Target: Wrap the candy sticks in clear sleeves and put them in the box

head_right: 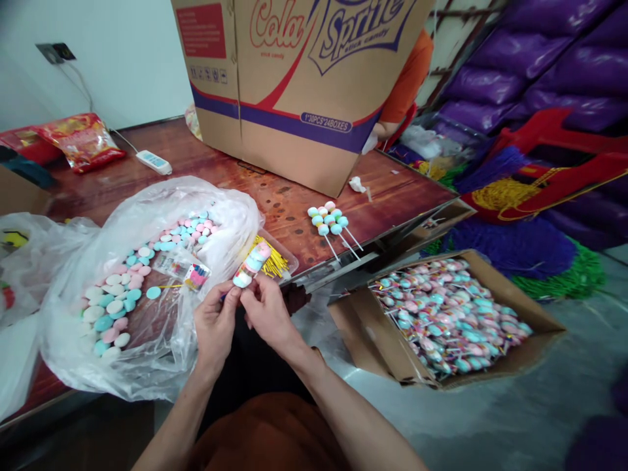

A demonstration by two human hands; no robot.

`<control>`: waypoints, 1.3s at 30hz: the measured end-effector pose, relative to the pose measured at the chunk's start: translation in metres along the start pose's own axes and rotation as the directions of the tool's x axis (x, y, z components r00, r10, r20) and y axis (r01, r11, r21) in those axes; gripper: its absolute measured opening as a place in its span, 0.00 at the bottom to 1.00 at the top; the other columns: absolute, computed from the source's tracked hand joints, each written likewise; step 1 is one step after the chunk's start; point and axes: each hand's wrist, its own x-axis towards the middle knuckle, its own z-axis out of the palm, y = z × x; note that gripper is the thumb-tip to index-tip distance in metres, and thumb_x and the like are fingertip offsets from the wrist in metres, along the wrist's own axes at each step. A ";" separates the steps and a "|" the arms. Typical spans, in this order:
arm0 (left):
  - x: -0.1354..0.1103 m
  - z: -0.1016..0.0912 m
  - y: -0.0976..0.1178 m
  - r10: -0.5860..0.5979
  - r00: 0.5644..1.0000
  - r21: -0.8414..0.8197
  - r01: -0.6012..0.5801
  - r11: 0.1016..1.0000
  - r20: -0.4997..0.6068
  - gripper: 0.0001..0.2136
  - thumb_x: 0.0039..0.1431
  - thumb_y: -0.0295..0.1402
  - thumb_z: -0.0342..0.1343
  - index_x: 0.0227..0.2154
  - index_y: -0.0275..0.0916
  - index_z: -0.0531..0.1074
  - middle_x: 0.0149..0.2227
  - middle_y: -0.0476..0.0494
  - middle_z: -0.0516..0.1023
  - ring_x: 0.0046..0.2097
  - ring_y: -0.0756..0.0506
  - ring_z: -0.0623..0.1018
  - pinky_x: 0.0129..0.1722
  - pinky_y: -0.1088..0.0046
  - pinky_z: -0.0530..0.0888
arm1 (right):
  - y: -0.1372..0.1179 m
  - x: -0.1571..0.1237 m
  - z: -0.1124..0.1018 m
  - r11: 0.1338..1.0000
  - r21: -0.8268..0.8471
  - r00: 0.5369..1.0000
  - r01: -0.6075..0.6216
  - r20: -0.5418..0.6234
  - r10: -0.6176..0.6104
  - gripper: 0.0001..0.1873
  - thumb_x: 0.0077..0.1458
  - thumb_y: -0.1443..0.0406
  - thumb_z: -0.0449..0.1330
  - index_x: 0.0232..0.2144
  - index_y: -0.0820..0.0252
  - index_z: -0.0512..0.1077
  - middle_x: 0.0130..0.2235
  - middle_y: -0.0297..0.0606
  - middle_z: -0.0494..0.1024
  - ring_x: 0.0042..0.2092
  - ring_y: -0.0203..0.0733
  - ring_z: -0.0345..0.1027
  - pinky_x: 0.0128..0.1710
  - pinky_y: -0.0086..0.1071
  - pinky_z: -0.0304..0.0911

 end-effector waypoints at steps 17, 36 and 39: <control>0.007 0.010 0.027 -0.587 0.724 -0.542 0.676 0.499 0.362 0.23 0.31 0.36 0.79 0.27 0.36 0.71 0.21 0.56 0.68 0.22 0.58 0.63 0.19 0.85 0.58 | 0.005 -0.008 -0.033 0.148 -0.714 0.497 0.684 0.307 -0.812 0.12 0.63 0.74 0.57 0.44 0.58 0.77 0.39 0.43 0.81 0.40 0.42 0.74 0.41 0.35 0.71; -0.005 0.035 0.024 -0.293 0.891 -0.144 0.359 0.922 0.347 0.20 0.52 0.51 0.65 0.22 0.38 0.75 0.32 0.45 0.78 0.38 0.46 0.76 0.41 0.72 0.73 | -0.035 -0.055 -0.047 0.884 -0.389 0.859 0.261 -0.325 -0.396 0.11 0.61 0.64 0.57 0.26 0.58 0.71 0.29 0.33 0.73 0.33 0.36 0.67 0.38 0.30 0.64; -0.010 0.056 0.014 -0.332 0.827 -0.028 0.386 0.922 0.453 0.18 0.48 0.49 0.69 0.27 0.38 0.80 0.33 0.45 0.79 0.39 0.45 0.76 0.41 0.72 0.73 | -0.027 -0.068 -0.066 0.932 -0.315 0.864 0.178 -0.404 -0.302 0.15 0.63 0.60 0.55 0.28 0.58 0.75 0.28 0.34 0.74 0.31 0.36 0.66 0.35 0.29 0.64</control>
